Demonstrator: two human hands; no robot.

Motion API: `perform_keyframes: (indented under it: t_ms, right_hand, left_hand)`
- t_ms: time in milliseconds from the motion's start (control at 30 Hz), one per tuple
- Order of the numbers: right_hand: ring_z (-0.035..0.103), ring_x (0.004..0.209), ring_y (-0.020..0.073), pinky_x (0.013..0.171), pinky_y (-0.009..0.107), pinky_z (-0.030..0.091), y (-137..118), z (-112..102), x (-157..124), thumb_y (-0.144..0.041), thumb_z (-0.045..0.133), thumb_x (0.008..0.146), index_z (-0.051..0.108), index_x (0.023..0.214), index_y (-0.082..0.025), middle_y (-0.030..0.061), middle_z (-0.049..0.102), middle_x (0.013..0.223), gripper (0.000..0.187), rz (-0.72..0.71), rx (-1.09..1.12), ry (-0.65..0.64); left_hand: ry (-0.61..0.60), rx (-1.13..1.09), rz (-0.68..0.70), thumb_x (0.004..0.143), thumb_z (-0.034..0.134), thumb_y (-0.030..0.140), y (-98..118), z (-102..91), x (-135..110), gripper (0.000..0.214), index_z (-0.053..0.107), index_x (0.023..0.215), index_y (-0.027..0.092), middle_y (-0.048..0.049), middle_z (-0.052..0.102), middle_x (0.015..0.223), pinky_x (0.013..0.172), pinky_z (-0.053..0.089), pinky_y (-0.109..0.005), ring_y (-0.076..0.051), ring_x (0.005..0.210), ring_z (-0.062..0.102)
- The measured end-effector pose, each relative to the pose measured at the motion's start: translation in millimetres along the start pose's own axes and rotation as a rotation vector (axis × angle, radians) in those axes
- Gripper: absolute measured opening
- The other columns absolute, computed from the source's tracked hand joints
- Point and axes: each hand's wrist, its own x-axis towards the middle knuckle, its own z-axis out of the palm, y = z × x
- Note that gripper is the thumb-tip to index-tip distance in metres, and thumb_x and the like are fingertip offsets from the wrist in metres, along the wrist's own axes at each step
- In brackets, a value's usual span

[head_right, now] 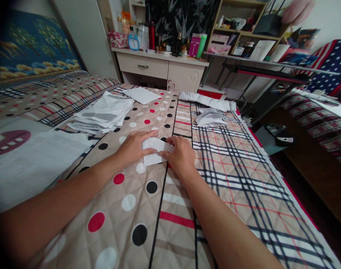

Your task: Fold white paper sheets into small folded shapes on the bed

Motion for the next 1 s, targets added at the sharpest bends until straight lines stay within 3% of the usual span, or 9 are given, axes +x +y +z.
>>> perform_keyframes:
  t_ms: [233, 500, 667, 733, 833, 1000]
  right_hand:
    - [0.059, 0.095, 0.0247, 0.082, 0.036, 0.042, -0.1, 0.4, 0.5, -0.034, 0.077, 0.072, 0.067, 0.104, -0.019, 0.0072, 0.069, 0.103, 0.037, -0.159, 0.025, 0.047]
    - [0.057, 0.101, 0.0259, 0.085, 0.038, 0.038, -11.7, -3.2, -4.2, -0.025, 0.072, 0.076, 0.067, 0.108, -0.024, 0.0057, 0.069, 0.105, 0.032, -0.258, -0.081, 0.072]
    - [0.062, 0.087, 0.0211, 0.075, 0.032, 0.041, -7.5, -2.7, -4.5, -0.029, 0.074, 0.074, 0.069, 0.104, -0.022, 0.0038, 0.071, 0.095, 0.031, -0.122, 0.020, 0.054]
    - [0.064, 0.080, 0.0189, 0.071, 0.030, 0.041, -4.0, -3.0, -3.2, -0.028, 0.072, 0.075, 0.071, 0.096, -0.022, 0.0022, 0.072, 0.089, 0.022, -0.074, 0.071, 0.050]
    - [0.064, 0.078, 0.0167, 0.071, 0.027, 0.042, 0.1, -4.4, -0.4, -0.020, 0.066, 0.078, 0.072, 0.082, -0.022, 0.0000, 0.071, 0.081, 0.008, -0.137, 0.140, 0.069]
    - [0.064, 0.076, 0.0169, 0.070, 0.027, 0.042, 6.4, -4.1, 3.8, -0.020, 0.065, 0.078, 0.073, 0.084, -0.022, 0.0004, 0.072, 0.081, 0.010, -0.128, 0.141, 0.070]
  left_hand:
    - [0.053, 0.086, 0.036, 0.066, 0.083, 0.044, -0.2, -8.0, 0.2, 0.078, 0.052, 0.135, 0.024, -0.0087, 0.064, 0.121, 0.099, 0.038, -0.045, -0.029, 0.114, 0.056]
    - [0.078, 0.141, 0.128, 0.071, 0.077, 0.051, 2.6, -13.8, -1.3, 0.055, 0.066, 0.119, 0.026, -0.0060, 0.064, 0.106, 0.093, 0.035, -0.042, -0.026, 0.105, 0.055]
    - [0.091, 0.126, 0.125, 0.065, 0.082, 0.048, 2.1, -14.4, -1.3, 0.050, 0.071, 0.108, 0.027, -0.0043, 0.064, 0.101, 0.090, 0.035, -0.041, -0.025, 0.101, 0.056]
    - [0.097, 0.103, 0.115, 0.064, 0.084, 0.046, 1.7, -15.1, -1.4, 0.046, 0.073, 0.104, 0.027, -0.0038, 0.064, 0.100, 0.089, 0.036, -0.040, -0.024, 0.100, 0.057]
    - [0.089, 0.055, 0.143, 0.068, 0.082, 0.041, 1.1, -15.4, -2.3, 0.035, 0.073, 0.098, 0.025, -0.0024, 0.067, 0.097, 0.088, 0.038, -0.038, -0.021, 0.095, 0.061]
    - [0.027, -0.080, 0.072, 0.073, 0.079, 0.036, -1.5, -11.5, -5.6, 0.025, 0.073, 0.093, 0.021, -0.0032, 0.071, 0.094, 0.076, 0.046, -0.032, -0.018, 0.084, 0.065]
